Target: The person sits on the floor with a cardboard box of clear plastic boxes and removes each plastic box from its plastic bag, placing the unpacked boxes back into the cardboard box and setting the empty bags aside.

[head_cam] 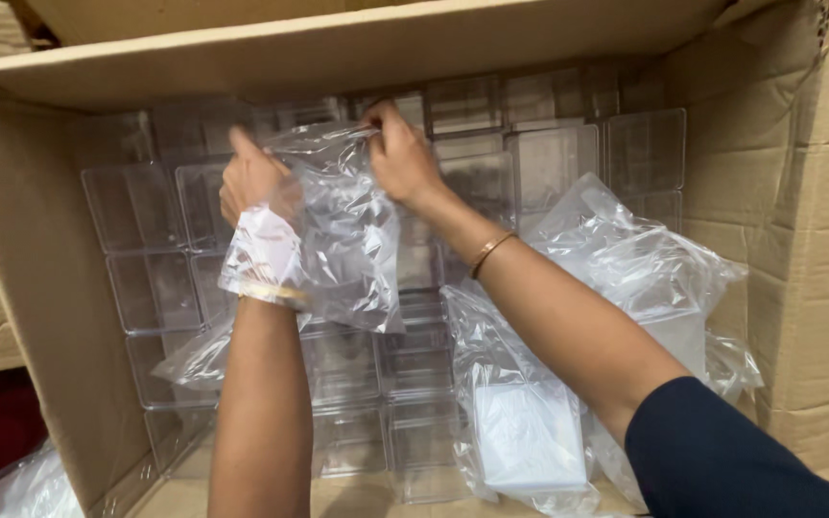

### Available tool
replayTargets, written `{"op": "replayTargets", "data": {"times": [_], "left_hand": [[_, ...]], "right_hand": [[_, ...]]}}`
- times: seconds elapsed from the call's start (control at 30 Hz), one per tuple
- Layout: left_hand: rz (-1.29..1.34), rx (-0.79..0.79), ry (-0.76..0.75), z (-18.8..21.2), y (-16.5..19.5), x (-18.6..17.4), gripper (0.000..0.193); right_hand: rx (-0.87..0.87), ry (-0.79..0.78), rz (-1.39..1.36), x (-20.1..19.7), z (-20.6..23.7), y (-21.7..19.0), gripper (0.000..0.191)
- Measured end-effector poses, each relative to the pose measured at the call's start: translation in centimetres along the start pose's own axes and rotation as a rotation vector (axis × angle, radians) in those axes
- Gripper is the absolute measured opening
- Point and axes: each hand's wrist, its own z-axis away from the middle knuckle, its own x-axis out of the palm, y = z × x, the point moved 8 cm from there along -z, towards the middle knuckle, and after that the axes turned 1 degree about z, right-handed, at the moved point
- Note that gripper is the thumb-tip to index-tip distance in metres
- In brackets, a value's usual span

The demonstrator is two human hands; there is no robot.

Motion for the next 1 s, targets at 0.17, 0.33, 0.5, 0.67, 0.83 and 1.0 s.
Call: {"op": "replayTargets", "data": {"times": [0.17, 0.33, 0.5, 0.67, 0.83, 1.0], "left_hand": [[0.164, 0.115, 0.026, 0.7, 1.5, -1.4, 0.033], [0.582, 0.377, 0.020, 4.3, 4.4, -6.4, 0.020], [0.841, 0.354, -0.156, 9.6, 6.7, -7.0, 0.038], [1.033, 0.182, -0.273, 15.8, 5.6, -1.2, 0.026], [1.326, -0.217, -0.356, 18.6, 1.7, 6.1, 0.031], [1.265, -0.272, -0.361, 18.8, -0.4, 8.9, 0.025]], "right_hand": [[0.071, -0.035, -0.270, 1.2, -0.8, -0.2, 0.054], [0.069, -0.047, -0.141, -3.5, 1.0, -2.1, 0.056], [-0.088, -0.052, -0.089, -11.4, 7.7, -5.2, 0.053], [0.040, -0.118, -0.157, -12.8, 12.5, -1.5, 0.044], [0.298, -0.181, -0.489, -9.9, 14.6, 7.5, 0.024], [0.374, -0.084, -0.467, -8.4, 14.0, 10.7, 0.015]]}}
